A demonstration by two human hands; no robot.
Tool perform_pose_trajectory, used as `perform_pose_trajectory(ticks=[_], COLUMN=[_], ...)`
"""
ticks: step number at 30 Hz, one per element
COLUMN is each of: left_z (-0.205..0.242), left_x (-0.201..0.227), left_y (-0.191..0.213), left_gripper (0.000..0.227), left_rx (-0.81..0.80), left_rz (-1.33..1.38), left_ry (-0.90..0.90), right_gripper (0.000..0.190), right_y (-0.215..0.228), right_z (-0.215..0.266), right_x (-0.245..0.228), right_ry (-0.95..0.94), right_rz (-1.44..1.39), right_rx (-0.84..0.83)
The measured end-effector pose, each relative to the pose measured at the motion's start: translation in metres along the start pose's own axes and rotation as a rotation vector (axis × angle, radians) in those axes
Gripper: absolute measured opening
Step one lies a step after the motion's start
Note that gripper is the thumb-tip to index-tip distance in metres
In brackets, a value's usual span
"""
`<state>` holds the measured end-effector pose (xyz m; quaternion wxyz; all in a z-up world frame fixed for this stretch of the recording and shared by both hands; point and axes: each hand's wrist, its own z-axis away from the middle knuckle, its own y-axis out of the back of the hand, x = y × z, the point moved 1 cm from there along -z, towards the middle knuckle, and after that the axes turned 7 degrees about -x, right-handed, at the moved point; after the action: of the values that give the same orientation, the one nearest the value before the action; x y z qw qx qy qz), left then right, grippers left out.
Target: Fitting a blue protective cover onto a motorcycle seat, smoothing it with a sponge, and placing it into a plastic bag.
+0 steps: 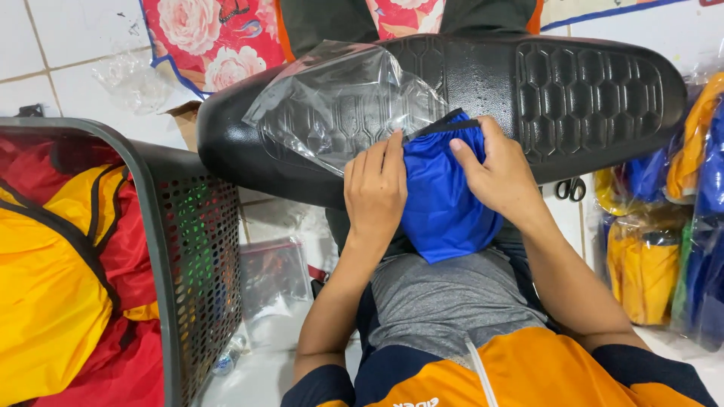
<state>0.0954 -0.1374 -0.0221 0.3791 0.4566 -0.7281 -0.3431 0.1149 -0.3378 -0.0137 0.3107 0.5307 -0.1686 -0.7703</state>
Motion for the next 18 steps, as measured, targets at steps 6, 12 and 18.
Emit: perform_pose_trajectory(ticks=[6,12,18], left_z=[-0.005,-0.009,-0.011], left_x=[0.001,0.004,0.006], left_y=[-0.001,0.002,0.004], left_gripper=[0.015,0.015,0.016], left_rx=[0.013,0.025,0.017], left_rz=[-0.011,-0.05,0.002], left_ry=[-0.028,-0.015,-0.027], right_gripper=[0.031,0.028,0.038], right_y=[0.015,0.031,0.026], right_z=[-0.021,-0.024,-0.017], right_x=[-0.011,-0.023,-0.036], right_ry=[0.091,0.083,0.102], right_rz=[0.197,0.234,0.24], right_rx=[-0.043,-0.192,-0.243])
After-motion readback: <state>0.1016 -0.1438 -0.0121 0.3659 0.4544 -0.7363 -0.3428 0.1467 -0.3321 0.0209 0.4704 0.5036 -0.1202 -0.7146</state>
